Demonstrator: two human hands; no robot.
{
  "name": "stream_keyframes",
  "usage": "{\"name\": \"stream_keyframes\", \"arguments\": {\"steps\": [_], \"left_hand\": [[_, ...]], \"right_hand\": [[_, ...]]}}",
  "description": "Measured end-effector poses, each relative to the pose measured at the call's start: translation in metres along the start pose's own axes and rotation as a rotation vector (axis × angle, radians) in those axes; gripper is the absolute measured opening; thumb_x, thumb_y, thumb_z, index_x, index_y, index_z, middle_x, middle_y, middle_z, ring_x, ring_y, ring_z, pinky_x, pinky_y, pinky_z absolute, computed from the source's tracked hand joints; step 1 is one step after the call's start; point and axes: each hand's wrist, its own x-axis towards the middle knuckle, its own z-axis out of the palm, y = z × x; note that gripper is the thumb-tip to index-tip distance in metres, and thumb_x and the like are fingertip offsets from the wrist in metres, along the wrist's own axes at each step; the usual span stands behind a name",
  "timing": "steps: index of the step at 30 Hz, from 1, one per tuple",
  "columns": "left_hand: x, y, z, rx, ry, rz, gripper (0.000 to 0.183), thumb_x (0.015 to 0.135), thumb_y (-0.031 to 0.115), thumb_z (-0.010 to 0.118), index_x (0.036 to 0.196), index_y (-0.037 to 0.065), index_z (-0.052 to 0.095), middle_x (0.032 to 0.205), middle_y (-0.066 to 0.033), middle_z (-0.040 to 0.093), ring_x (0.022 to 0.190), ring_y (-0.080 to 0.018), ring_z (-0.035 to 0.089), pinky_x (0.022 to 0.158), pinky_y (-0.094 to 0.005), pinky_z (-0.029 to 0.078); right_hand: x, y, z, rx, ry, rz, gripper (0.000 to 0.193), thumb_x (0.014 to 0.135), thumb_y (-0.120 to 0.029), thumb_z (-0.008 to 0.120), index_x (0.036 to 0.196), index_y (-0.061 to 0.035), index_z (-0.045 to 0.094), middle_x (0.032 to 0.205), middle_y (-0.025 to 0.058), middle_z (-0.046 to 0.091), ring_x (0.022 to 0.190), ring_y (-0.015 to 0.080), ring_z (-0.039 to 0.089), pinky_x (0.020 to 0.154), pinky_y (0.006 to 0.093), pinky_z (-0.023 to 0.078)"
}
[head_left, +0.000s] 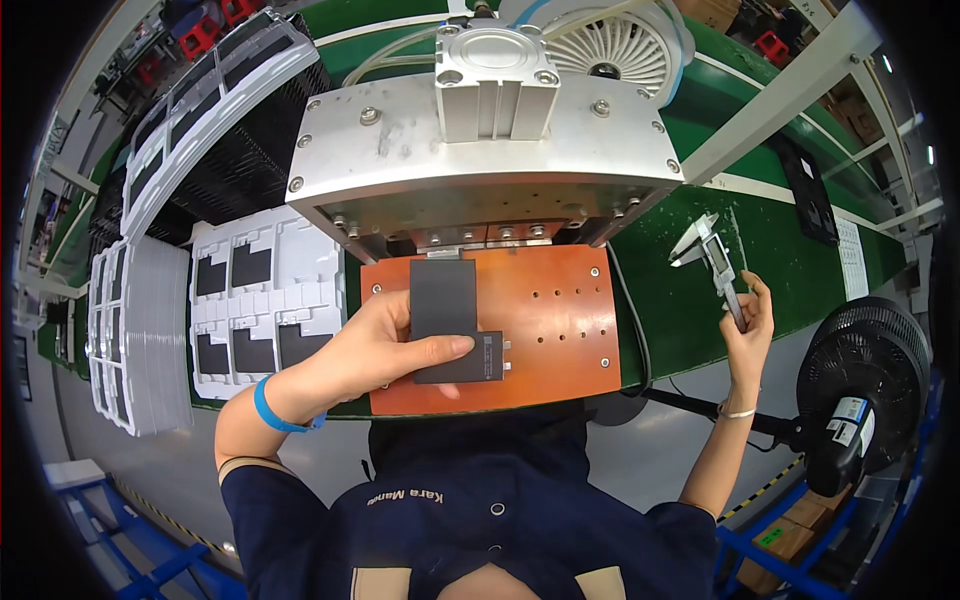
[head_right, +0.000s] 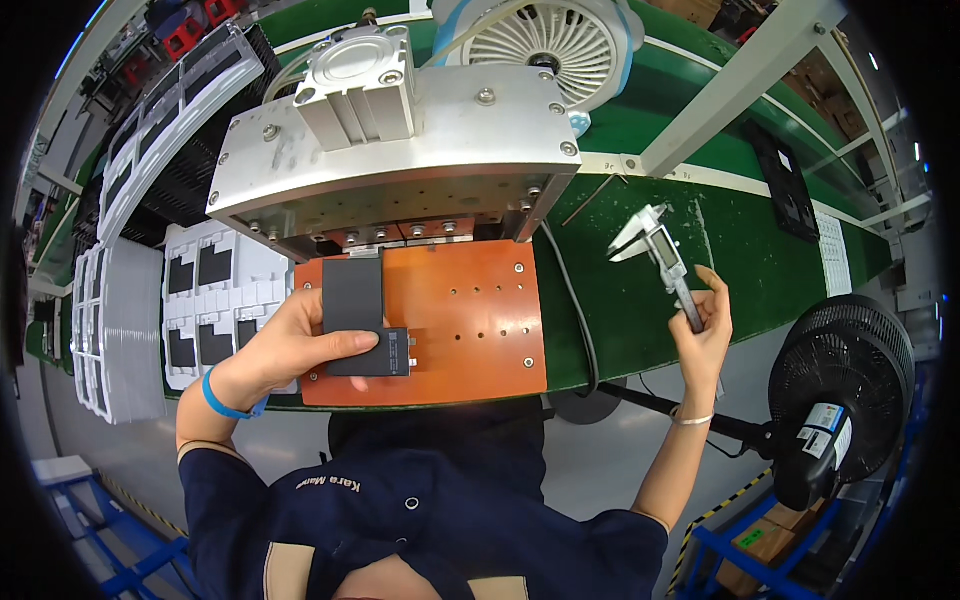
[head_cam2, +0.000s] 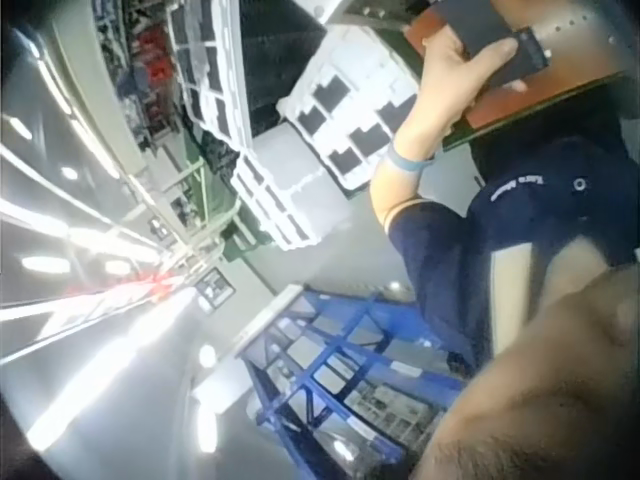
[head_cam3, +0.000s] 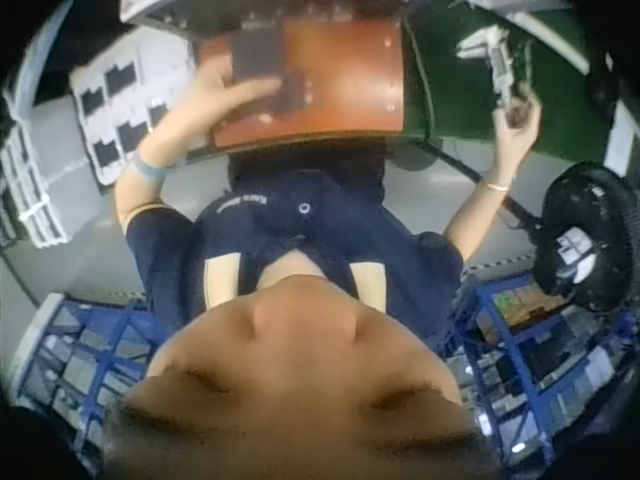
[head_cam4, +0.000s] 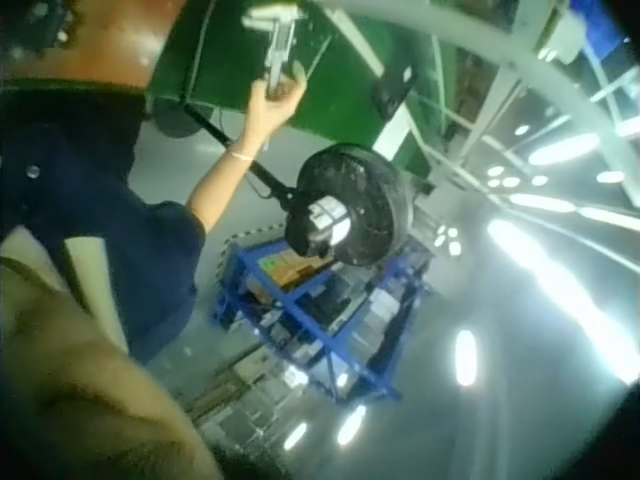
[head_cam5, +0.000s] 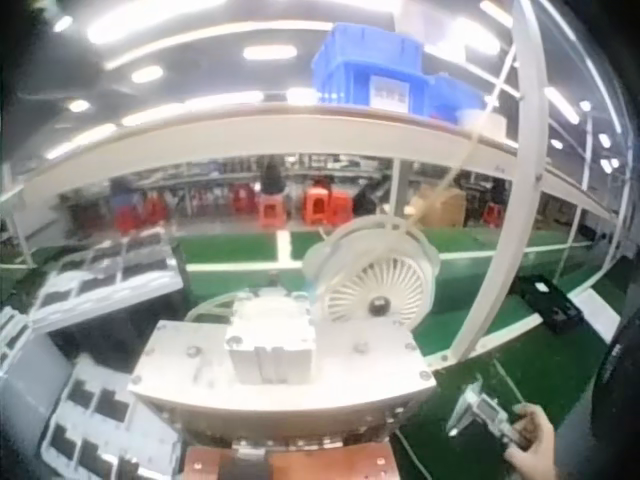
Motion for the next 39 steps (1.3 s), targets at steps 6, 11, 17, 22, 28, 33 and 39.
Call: {"name": "stream_keyframes", "arguments": {"steps": [6,11,17,22,28,33,39], "left_hand": [[-0.001,-0.001,-0.002,0.036,-0.007,0.014,0.027,0.096,0.013,0.066,0.117,-0.003,0.062,0.109,-0.0115,0.07,0.089,-0.0167,0.071,0.07,-0.0283,0.062],[0.0,0.004,0.001,0.034,-0.025,0.026,0.027,0.096,0.013,0.066,0.118,-0.003,0.063,0.109,-0.0117,0.07,0.092,-0.0172,0.071,0.067,-0.029,0.063],[-0.002,0.004,-0.002,0.031,-0.055,0.01,0.028,0.096,0.014,0.065,0.118,-0.004,0.063,0.11,-0.0122,0.07,0.097,-0.02,0.071,0.067,-0.0291,0.063],[-0.001,0.005,-0.004,0.079,-0.073,-0.012,0.031,0.096,0.014,0.065,0.122,-0.003,0.061,0.11,-0.0123,0.07,0.1,-0.0209,0.071,0.068,-0.0288,0.062],[-0.002,0.006,0.0,0.048,-0.041,0.042,0.034,0.097,0.014,0.064,0.126,-0.002,0.061,0.116,-0.0129,0.068,0.095,-0.0195,0.071,0.068,-0.0284,0.062],[-0.001,0.005,0.0,0.1,-0.022,0.067,0.035,0.096,0.014,0.065,0.126,-0.003,0.06,0.118,-0.0127,0.067,0.095,-0.0197,0.071,0.067,-0.0282,0.062],[-0.002,0.005,-0.001,0.034,-0.017,0.025,0.033,0.094,0.014,0.067,0.121,-0.004,0.062,0.11,-0.0125,0.07,0.093,-0.0181,0.071,0.067,-0.0289,0.062]], "right_hand": [[-0.025,-0.108,0.055,0.058,-0.148,-0.288,0.049,0.066,-0.019,0.088,0.11,-0.003,0.074,0.08,0.0001,0.062,0.064,0.0063,0.049,0.053,0.0214,0.037],[-0.021,-0.133,0.088,-0.023,-0.206,-0.546,0.048,0.062,-0.025,0.09,0.103,-0.0043,0.077,0.071,0.0018,0.064,0.054,0.0114,0.048,0.048,0.0253,0.037],[-0.018,-0.132,0.092,-0.076,-0.215,-0.531,0.046,0.062,-0.025,0.091,0.1,-0.0039,0.077,0.072,0.0031,0.065,0.055,0.0114,0.053,0.048,0.0256,0.039],[-0.017,-0.129,0.094,-0.043,-0.217,-0.572,0.042,0.062,-0.023,0.091,0.095,-0.0031,0.076,0.073,0.0042,0.066,0.056,0.0122,0.056,0.049,0.026,0.04],[-0.017,-0.13,0.097,-0.048,-0.195,-0.614,0.039,0.062,-0.023,0.091,0.092,-0.0034,0.075,0.073,0.0042,0.067,0.058,0.0138,0.059,0.052,0.0257,0.044],[-0.017,-0.132,0.095,-0.061,-0.192,-0.617,0.038,0.062,-0.023,0.09,0.091,-0.0041,0.075,0.074,0.0039,0.068,0.059,0.014,0.059,0.052,0.026,0.045],[-0.02,-0.134,0.091,-0.039,-0.196,-0.61,0.037,0.062,-0.024,0.09,0.09,-0.004,0.075,0.074,0.0039,0.069,0.061,0.0139,0.061,0.053,0.0254,0.046]]}}
